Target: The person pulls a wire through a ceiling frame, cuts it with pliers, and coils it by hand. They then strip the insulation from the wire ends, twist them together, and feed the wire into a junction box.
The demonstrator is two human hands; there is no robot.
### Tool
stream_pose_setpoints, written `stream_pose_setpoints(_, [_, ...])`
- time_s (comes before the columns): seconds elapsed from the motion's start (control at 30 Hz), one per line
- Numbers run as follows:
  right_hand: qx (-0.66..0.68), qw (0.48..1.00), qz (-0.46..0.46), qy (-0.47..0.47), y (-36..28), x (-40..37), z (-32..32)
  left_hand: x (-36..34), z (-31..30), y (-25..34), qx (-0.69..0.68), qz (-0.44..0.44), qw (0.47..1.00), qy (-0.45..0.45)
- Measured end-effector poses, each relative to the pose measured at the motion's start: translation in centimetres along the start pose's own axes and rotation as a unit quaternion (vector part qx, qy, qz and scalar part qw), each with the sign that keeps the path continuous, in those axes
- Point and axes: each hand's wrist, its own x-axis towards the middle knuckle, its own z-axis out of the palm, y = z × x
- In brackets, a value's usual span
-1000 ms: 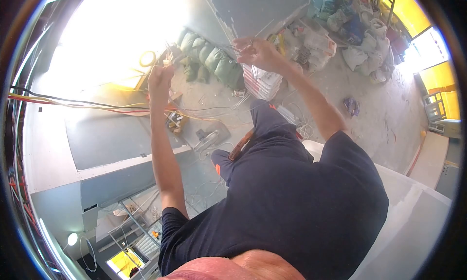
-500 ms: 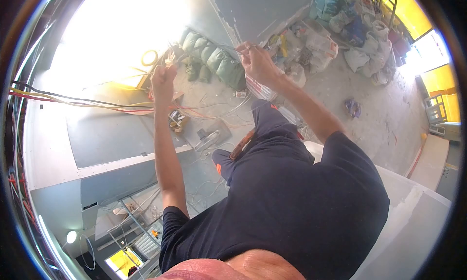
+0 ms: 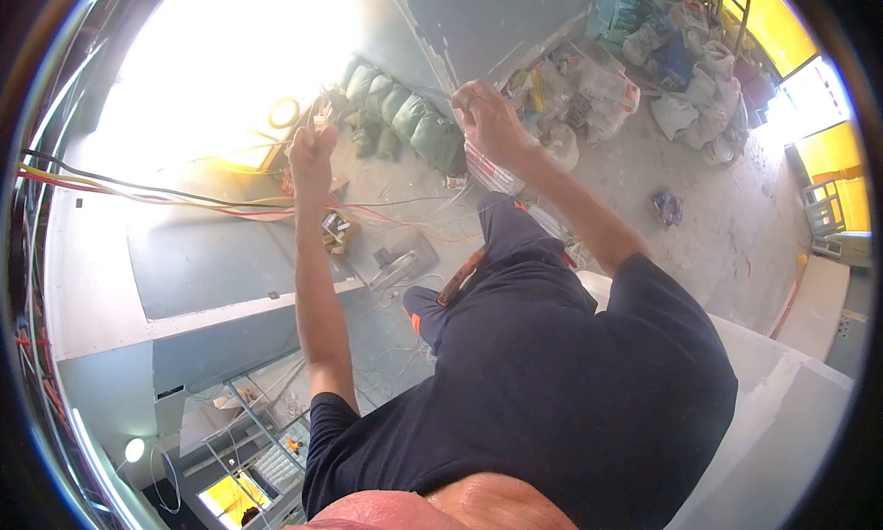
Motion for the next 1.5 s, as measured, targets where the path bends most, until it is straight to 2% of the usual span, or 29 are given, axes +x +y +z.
stream_pose_setpoints(0.17, [0.018,0.988,-0.089,-0.122,1.0,1.5,-2.1,0.0,-0.7,1.2,0.028,-0.022,0.999,-0.028])
stream_pose_setpoints(0.2, [0.017,0.989,-0.088,-0.121,1.0,1.8,-2.6,0.0,-0.8,1.4,0.049,-0.033,0.998,-0.034])
stream_pose_setpoints(0.27, [0.121,0.967,0.024,-0.222,0.8,2.5,-3.7,0.1,-0.9,1.3,0.006,-0.036,0.998,-0.042])
stream_pose_setpoints(0.4, [0.158,0.947,0.033,-0.279,1.1,3.9,-5.1,0.3,-1.7,0.9,-0.08,-0.021,0.995,-0.065])
stream_pose_setpoints(0.47, [0.317,0.89,0.106,-0.31,1.3,4.4,-5.4,0.3,-1.8,0.7,-0.095,-0.046,0.993,-0.055])
stream_pose_setpoints(0.5, [0.318,0.89,0.107,-0.31,1.2,4.6,-5.7,0.3,-1.9,0.7,-0.11,-0.07,0.99,-0.044])
stream_pose_setpoints(0.57, [0.419,0.825,0.168,-0.34,0.7,5.4,-6.7,0.4,-1.9,0.4,-0.133,-0.071,0.988,-0.044])
stream_pose_setpoints(0.67, [0.448,0.798,0.188,-0.356,0.0,6.2,-7.7,0.7,-1.7,0.2,-0.157,-0.068,0.984,-0.046])
stream_pose_setpoints(0.7, [0.448,0.798,0.188,-0.355,0.4,6.3,-7.5,0.7,-1.6,0.3,-0.159,-0.065,0.984,-0.045])
stream_pose_setpoints(0.77, [0.313,0.877,0.102,-0.351,1.4,6.4,-6.9,0.7,-1.3,0.7,-0.142,-0.078,0.986,-0.04])
stream_pose_setpoints(0.8, [0.313,0.877,0.104,-0.35,1.6,6.0,-6.6,0.6,-1.1,0.9,-0.125,-0.093,0.987,-0.034])
stream_pose_setpoints(0.87, [0.179,0.958,0.053,-0.217,1.3,4.9,-5.7,0.5,-0.4,0.5,-0.147,-0.088,0.985,-0.028])
stream_pose_setpoints(0.9, [0.179,0.958,0.054,-0.218,1.0,4.3,-5.3,0.5,-0.1,0.3,-0.168,-0.083,0.982,-0.022])
stream_pose_setpoints(0.97, [0.19,0.971,0.062,-0.131,0.3,2.9,-4.8,0.2,0.6,0.1,-0.173,-0.084,0.981,-0.009])
stream_pose_setpoints(1.0, [0.19,0.971,0.063,-0.131,0.1,2.5,-4.9,0.0,0.8,0.1,-0.177,-0.083,0.981,0.005])
stream_pose_setpoints(1.07, [0.121,0.99,0.033,-0.062,-0.1,1.9,-4.9,-0.4,1.0,0.1,-0.183,-0.097,0.978,0.001])
stream_pose_setpoints(1.1, [0.122,0.99,0.035,-0.062,0.0,1.7,-4.9,-0.5,1.1,0.2,-0.189,-0.108,0.976,-0.002])
stream_pose_setpoints(1.17, [-0.016,1.0,-0.005,-0.001,0.1,1.3,-5.1,-0.6,1.4,0.6,-0.186,-0.109,0.976,-0.004])
stream_pose_setpoints(1.23, [0.013,1.0,0.023,-0.016,-0.3,1.2,-5.4,-0.8,1.7,1.0,-0.185,-0.111,0.977,-0.006])
stream_pose_setpoints(1.3, [0.043,0.997,0.051,-0.03,-0.3,1.0,-5.5,-0.9,1.9,1.1,-0.181,-0.07,0.981,-0.011])
stream_pose_setpoints(1.37, [0.155,0.983,0.095,-0.04,0.2,1.0,-5.2,-0.9,1.8,0.9,-0.182,-0.071,0.981,-0.022])
stream_pose_setpoints(1.5, [0.149,0.986,0.062,-0.043,0.6,1.2,-5.7,-0.7,1.2,0.6,-0.161,-0.059,0.984,-0.051])
